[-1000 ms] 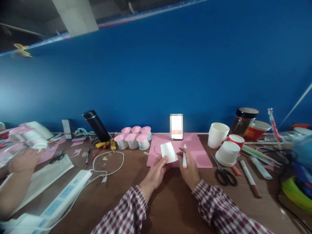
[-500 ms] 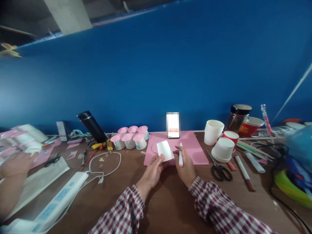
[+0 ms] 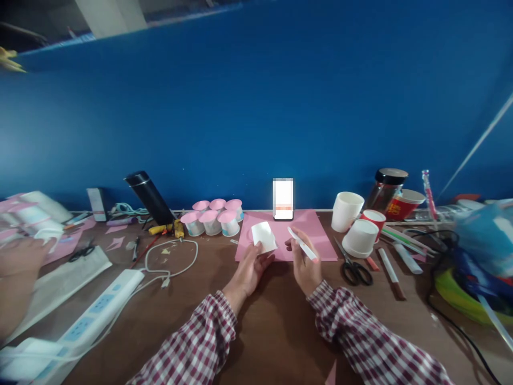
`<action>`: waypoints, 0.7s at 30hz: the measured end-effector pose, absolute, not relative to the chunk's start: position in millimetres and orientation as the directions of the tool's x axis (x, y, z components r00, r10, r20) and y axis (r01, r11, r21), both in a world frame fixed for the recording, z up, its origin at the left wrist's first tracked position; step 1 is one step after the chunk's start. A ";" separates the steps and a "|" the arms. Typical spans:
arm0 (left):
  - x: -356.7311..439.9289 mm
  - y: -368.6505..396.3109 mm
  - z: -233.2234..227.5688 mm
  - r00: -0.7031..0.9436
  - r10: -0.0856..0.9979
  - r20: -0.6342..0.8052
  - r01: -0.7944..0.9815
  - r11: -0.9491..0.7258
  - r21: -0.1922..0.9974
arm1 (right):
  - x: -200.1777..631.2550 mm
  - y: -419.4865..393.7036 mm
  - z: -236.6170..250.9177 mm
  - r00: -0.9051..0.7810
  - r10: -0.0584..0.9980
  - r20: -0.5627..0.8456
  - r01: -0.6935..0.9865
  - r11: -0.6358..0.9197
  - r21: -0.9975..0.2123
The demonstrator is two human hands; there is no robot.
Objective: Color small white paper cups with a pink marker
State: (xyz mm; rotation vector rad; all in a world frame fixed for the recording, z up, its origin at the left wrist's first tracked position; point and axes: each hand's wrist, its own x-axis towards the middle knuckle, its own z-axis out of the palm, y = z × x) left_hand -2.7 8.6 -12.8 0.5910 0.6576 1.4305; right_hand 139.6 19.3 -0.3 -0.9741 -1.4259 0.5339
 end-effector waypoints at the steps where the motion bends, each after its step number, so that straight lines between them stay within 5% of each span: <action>1: -2.7 8.3 -12.1 0.032 0.998 -0.056 -0.700 0.062 0.712 | 140.2 18.8 0.9 0.122 0.801 0.587 0.250 0.547 -0.799; 21: -1.1 8.3 -1.3 0.024 0.985 -0.173 -0.717 0.138 0.683 | 140.0 13.8 4.3 0.145 0.819 0.556 0.252 0.513 -0.821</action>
